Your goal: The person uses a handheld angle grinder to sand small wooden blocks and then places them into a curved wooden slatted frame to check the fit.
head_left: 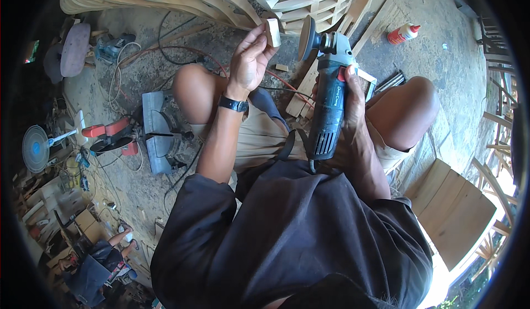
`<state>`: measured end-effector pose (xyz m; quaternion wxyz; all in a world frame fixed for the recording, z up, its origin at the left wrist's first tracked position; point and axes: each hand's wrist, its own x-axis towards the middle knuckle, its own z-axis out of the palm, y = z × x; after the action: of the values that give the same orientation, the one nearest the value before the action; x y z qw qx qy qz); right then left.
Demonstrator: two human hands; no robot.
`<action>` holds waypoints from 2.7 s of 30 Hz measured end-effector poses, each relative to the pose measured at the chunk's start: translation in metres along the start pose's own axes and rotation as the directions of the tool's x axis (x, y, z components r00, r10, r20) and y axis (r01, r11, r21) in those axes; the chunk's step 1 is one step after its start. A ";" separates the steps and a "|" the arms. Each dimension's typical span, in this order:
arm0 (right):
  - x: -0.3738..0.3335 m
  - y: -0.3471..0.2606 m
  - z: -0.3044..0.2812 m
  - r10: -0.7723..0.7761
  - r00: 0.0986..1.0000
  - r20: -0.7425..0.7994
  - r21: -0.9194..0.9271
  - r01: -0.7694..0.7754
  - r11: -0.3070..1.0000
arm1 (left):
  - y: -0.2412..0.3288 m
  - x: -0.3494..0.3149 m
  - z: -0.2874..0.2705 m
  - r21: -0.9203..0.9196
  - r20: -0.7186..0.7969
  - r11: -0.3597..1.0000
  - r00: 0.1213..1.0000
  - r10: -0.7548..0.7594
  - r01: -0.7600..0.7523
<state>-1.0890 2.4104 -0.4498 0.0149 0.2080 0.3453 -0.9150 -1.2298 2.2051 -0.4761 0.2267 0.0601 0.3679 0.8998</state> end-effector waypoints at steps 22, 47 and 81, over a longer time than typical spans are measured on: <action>-0.001 -0.003 0.003 0.002 0.999 -0.044 -0.007 -0.002 1.000 | 0.007 -0.003 0.006 -0.021 0.039 1.000 0.999 0.019 -0.018; -0.001 -0.003 -0.002 0.080 0.996 0.042 0.025 -0.082 0.996 | -0.005 -0.001 0.006 0.245 -0.060 0.967 0.994 0.090 -0.073; -0.001 -0.008 -0.003 0.050 0.996 -0.068 0.031 -0.048 0.998 | -0.006 0.003 -0.001 0.164 0.028 0.985 0.998 0.054 -0.057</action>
<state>-1.0885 2.4182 -0.4462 0.0225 0.2478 0.3271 -0.9116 -1.2302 2.2093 -0.4815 0.2001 0.0993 0.4364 0.8716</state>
